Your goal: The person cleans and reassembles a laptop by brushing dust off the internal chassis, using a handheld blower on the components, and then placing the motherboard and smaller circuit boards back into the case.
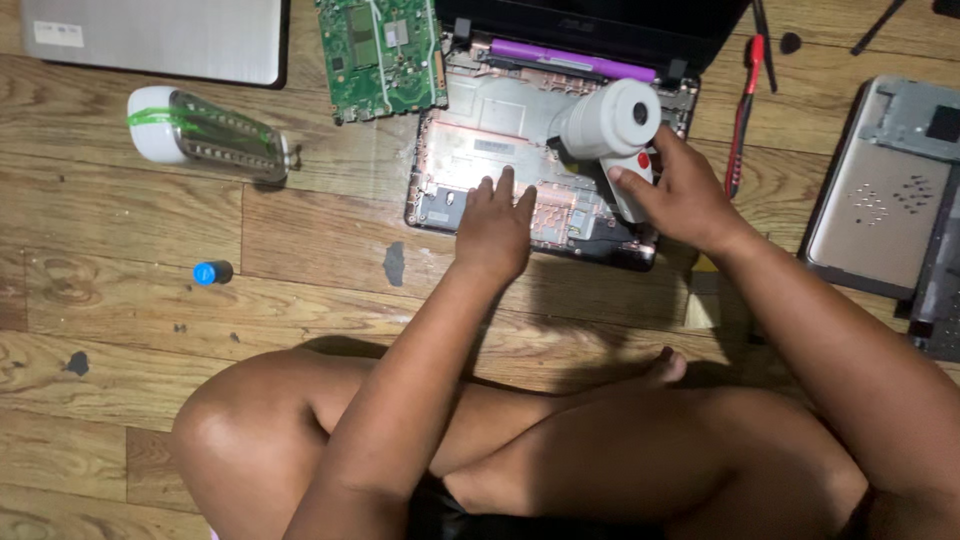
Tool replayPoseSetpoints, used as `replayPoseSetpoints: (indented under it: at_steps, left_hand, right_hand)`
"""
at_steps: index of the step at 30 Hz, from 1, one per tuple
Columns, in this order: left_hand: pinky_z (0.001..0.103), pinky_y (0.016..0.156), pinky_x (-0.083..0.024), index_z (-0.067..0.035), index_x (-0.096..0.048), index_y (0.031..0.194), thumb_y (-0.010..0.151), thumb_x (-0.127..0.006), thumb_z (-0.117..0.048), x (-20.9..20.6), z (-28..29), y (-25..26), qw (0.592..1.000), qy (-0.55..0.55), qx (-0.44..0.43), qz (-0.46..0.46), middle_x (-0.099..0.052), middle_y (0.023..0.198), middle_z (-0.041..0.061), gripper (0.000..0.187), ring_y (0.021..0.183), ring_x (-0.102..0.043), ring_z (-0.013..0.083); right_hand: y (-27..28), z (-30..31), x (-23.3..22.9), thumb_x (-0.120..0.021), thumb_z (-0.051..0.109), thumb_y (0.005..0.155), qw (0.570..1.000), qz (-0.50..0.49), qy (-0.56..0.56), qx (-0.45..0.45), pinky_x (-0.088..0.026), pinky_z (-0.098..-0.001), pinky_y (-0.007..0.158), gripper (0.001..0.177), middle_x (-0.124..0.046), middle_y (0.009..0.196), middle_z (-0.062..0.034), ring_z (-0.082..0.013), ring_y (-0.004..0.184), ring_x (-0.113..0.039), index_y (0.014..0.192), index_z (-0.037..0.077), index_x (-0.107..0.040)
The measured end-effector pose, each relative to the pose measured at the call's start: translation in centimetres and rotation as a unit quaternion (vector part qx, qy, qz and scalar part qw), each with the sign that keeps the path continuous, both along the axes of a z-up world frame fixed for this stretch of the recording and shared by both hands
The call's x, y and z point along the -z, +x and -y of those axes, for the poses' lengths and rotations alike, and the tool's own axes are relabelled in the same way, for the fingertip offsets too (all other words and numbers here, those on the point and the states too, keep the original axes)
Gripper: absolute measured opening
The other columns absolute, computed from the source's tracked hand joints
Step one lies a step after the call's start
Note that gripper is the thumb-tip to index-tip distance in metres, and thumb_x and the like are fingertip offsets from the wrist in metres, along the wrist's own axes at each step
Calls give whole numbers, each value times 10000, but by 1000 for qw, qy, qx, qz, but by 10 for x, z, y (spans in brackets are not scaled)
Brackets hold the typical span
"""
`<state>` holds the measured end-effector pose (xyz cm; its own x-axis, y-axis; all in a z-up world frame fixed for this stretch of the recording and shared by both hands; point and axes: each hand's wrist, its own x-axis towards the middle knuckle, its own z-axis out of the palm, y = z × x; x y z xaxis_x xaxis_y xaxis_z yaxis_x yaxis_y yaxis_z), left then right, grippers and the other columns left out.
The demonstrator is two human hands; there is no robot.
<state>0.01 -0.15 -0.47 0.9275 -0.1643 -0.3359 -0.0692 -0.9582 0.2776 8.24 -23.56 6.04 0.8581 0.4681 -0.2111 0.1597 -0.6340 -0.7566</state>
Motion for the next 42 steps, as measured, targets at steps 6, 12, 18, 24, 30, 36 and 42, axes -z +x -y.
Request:
replayPoseSetpoints:
  at_steps: [6, 12, 18, 24, 30, 36, 42]
  left_hand:
    - [501, 1198, -254, -159, -446, 1512, 893, -564, -123, -6, 0, 1, 999, 15, 8, -37, -276, 1621, 209, 631, 1459, -314, 436]
    - [555, 1183, -254, -126, -375, 1554, 957, -502, -169, 6, 4, -3, 998, 39, 29, -29, -210, 1643, 249, 612, 1470, -277, 474]
    - [584, 1175, -260, -140, -380, 1548, 986, -431, -215, 15, 4, -10, 999, 34, 25, -2, -215, 1644, 257, 569, 1469, -286, 488]
    - [626, 1155, -267, -72, -478, 1467, 979, -453, -240, 16, 4, -9, 1000, 3, 20, 5, -334, 1558, 290, 516, 1453, -288, 518]
    - [632, 1194, -265, -38, -581, 1376, 998, -478, -246, 17, 1, -13, 999, 12, 34, 14, -389, 1553, 285, 443, 1472, -308, 501]
    - [585, 1187, -217, -117, -387, 1536, 974, -470, -265, 15, 1, -9, 999, 2, 25, -31, -215, 1627, 247, 587, 1487, -214, 495]
    - [553, 1186, -207, -178, -322, 1575, 934, -495, -163, 24, 3, -2, 998, 25, 32, -55, -117, 1667, 225, 664, 1495, -185, 470]
  right_hand:
    - [-2, 2, 2, -707, 359, 943, 996, -48, -79, 9, -514, -459, 1016, 598, -676, 1299, -178, -304, 1188, -661, 1429, 63, -523]
    - [-6, 1, -1, -718, 305, 962, 1000, -5, 6, -5, -481, -452, 1056, 596, -658, 1343, -190, -305, 1255, -627, 1450, 35, -508]
    - [-1, -50, -10, -682, 344, 985, 999, -2, 14, -34, -511, -459, 954, 603, -661, 1329, -174, -328, 1148, -642, 1475, 48, -493]
    - [7, -89, 12, -687, 371, 969, 994, -23, 14, -103, -537, -426, 929, 567, -693, 1228, -169, -284, 1092, -679, 1389, 24, -527]
    - [8, -108, 16, -684, 372, 967, 993, -35, 30, -108, -544, -424, 923, 578, -701, 1198, -180, -289, 1072, -692, 1395, 20, -523]
    - [13, -82, 1, -703, 336, 972, 997, -27, 12, -67, -522, -428, 1001, 606, -658, 1318, -186, -298, 1178, -655, 1456, 36, -494]
    - [16, 33, -20, -691, 293, 986, 1000, 8, -17, 3, -465, -449, 1082, 593, -626, 1384, -206, -307, 1288, -593, 1474, 19, -495]
